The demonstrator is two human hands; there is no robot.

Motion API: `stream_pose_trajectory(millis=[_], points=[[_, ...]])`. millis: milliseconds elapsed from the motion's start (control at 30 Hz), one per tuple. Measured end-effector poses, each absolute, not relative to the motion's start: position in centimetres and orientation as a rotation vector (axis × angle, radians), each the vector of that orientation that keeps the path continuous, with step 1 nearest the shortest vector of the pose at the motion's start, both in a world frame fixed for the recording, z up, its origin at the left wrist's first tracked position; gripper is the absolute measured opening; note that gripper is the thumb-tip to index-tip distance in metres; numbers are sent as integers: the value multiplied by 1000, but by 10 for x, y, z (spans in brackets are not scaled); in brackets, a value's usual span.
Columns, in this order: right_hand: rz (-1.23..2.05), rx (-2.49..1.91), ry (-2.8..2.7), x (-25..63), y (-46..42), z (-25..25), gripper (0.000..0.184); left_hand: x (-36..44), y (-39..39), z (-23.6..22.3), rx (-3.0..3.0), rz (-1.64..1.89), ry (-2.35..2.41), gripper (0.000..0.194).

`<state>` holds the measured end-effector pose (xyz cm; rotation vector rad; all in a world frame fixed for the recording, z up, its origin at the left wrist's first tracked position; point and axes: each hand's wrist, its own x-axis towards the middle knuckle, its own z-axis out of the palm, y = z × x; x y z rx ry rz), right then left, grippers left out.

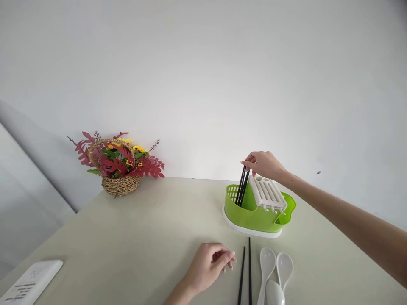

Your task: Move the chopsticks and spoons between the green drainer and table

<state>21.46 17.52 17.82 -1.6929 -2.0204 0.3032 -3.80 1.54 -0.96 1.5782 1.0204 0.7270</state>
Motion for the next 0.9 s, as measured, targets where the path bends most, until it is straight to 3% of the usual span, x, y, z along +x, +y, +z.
stream_pose_trajectory(millis=[267, 433, 567, 733, 900], points=[[117, -1583, -1928, 219, 133, 187, 27, -38, 15, -5, 1628, 717, 1060, 51], [-90, -1121, -2361, 214, 67, 168, 27, -40, 14, -5, 1591, 788, 1044, 43], [-44, -792, -2750, 211, 24, 134, 40, -41, 17, -11, 1524, 893, 1021, 51], [-17, -723, -2892, 217, 6, 100, 32, -41, 22, -17, 1281, 1050, 1037, 60], [-301, -772, -3132, 228, 22, 91, 24, -43, 26, -12, 882, 1135, 847, 64]])
